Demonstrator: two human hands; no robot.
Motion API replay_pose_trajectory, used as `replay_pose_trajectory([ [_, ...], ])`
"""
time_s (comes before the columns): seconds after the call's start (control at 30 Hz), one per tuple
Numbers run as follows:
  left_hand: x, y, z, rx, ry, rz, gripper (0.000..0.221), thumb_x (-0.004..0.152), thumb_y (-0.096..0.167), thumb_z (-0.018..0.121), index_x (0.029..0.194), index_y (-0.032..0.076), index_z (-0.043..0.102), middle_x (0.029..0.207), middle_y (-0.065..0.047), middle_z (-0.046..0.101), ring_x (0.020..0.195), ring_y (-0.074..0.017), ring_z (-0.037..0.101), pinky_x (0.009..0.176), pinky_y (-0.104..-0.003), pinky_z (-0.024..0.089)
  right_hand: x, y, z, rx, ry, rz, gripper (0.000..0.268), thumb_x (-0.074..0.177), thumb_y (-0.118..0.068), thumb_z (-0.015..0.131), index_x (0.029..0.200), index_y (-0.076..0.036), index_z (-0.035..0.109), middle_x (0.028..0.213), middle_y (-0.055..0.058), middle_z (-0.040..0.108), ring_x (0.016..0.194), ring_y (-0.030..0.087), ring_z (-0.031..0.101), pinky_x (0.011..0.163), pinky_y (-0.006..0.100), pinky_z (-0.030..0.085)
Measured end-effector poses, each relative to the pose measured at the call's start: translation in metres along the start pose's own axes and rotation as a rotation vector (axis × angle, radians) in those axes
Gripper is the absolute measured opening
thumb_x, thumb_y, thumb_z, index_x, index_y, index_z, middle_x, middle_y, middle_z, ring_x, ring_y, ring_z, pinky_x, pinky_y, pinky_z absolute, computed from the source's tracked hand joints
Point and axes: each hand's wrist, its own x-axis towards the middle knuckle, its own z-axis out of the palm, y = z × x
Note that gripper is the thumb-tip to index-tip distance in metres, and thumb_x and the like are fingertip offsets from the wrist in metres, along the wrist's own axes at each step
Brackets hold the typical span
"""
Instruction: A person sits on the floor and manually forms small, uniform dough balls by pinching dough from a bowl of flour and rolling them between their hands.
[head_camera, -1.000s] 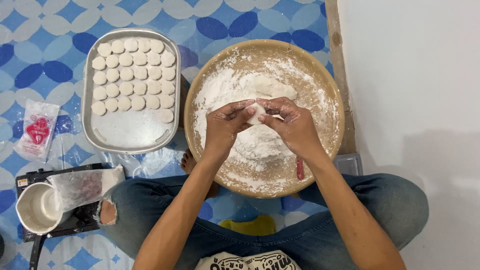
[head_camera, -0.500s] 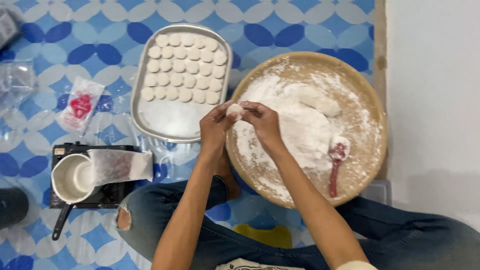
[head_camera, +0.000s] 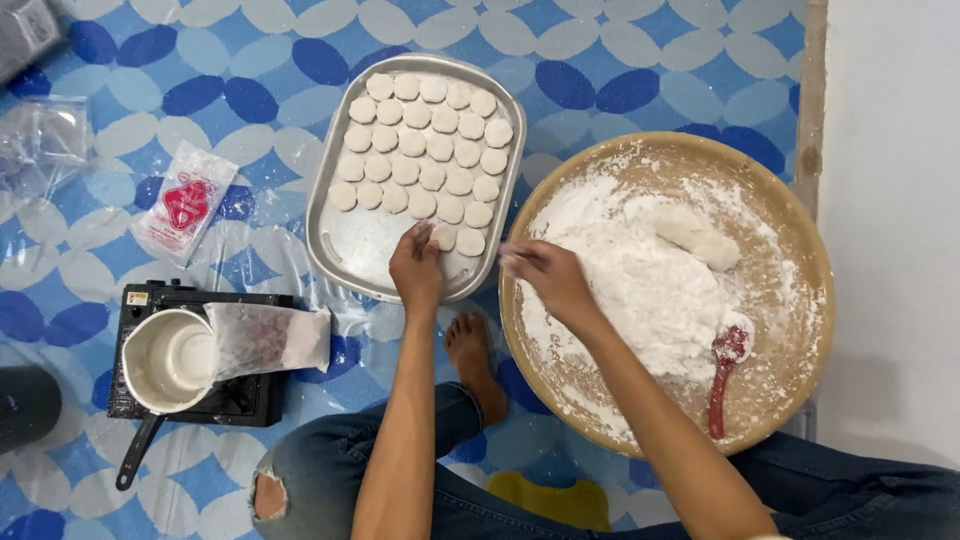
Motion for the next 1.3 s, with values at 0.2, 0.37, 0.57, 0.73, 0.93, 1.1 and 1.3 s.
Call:
replay_pose_trajectory([
  [0.2, -0.031, 0.053, -0.007, 0.376, -0.07, 0.17, 0.04, 0.092, -0.006, 0.059, 0.13, 0.002, 0.065, 0.133, -0.017, 0.063, 0.127, -0.0371, 0.055, 0.109, -0.047, 0.041, -0.087, -0.024, -0.092, 0.036, 0.196, 0.155, 0.035, 0.089, -0.019, 0.075, 0.11, 0.009, 0.07, 0.113, 0.031, 0.07, 0.102, 0.037, 0.071, 0.093, 0.051, 0.058],
  [0.37, -0.024, 0.019, -0.006, 0.57, -0.041, 0.233, 0.04, 0.091, 0.002, 0.063, 0.131, 0.007, 0.067, 0.129, -0.012, 0.068, 0.119, -0.0341, 0.058, 0.101, -0.049, 0.04, -0.124, -0.085, -0.142, -0.182, 0.321, 0.241, 0.026, 0.093, -0.016, 0.066, 0.113, 0.001, 0.069, 0.12, 0.021, 0.071, 0.104, 0.03, 0.07, 0.096, 0.044, 0.057],
  [0.57, -0.036, 0.043, 0.001, 0.441, 0.009, 0.36, 0.039, 0.092, 0.001, 0.067, 0.13, 0.006, 0.063, 0.127, -0.011, 0.066, 0.112, -0.0298, 0.061, 0.094, -0.045, 0.049, -0.146, -0.102, -0.204, -0.327, 0.444, 0.198, 0.019, 0.091, -0.006, 0.071, 0.109, -0.002, 0.073, 0.109, 0.008, 0.074, 0.101, 0.013, 0.065, 0.096, 0.027, 0.054],
  [0.73, -0.101, 0.137, 0.042, -0.042, -0.125, 0.062, 0.011, 0.089, 0.008, 0.073, 0.099, 0.007, 0.077, 0.088, -0.002, 0.077, 0.087, -0.0125, 0.073, 0.083, -0.028, 0.062, -0.148, -0.096, -0.258, -0.555, 0.363, 0.045, 0.031, 0.08, -0.011, 0.08, 0.11, -0.003, 0.074, 0.118, 0.005, 0.072, 0.103, 0.011, 0.065, 0.101, 0.026, 0.051],
  [0.93, -0.188, 0.183, 0.103, -0.163, -0.541, -0.085, 0.017, 0.078, 0.003, 0.084, 0.094, 0.007, 0.08, 0.094, -0.012, 0.08, 0.09, -0.0141, 0.074, 0.086, -0.032, 0.06, -0.128, -0.026, -0.242, 0.087, 0.315, -0.046, 0.041, 0.072, -0.004, 0.086, 0.109, 0.003, 0.071, 0.095, 0.015, 0.074, 0.084, 0.018, 0.071, 0.082, 0.034, 0.058],
  [1.1, -0.232, 0.225, 0.132, -0.192, -0.765, 0.196, 0.025, 0.094, -0.001, 0.066, 0.117, 0.003, 0.075, 0.112, -0.017, 0.077, 0.107, -0.0228, 0.072, 0.09, -0.038, 0.061, -0.131, -0.053, -0.222, 0.697, 0.324, 0.047, 0.044, 0.077, 0.006, 0.077, 0.119, -0.003, 0.066, 0.108, 0.016, 0.071, 0.089, 0.03, 0.075, 0.083, 0.047, 0.064],
  [1.3, -0.238, 0.227, 0.145, 0.197, -0.957, 0.614, 0.04, 0.084, 0.004, 0.079, 0.123, 0.008, 0.073, 0.116, -0.012, 0.076, 0.099, -0.0272, 0.075, 0.082, -0.035, 0.063, -0.142, -0.068, -0.24, 0.848, 0.287, 0.233, 0.046, 0.088, -0.02, 0.07, 0.131, -0.012, 0.057, 0.124, 0.017, 0.067, 0.097, 0.037, 0.073, 0.084, 0.05, 0.061],
])
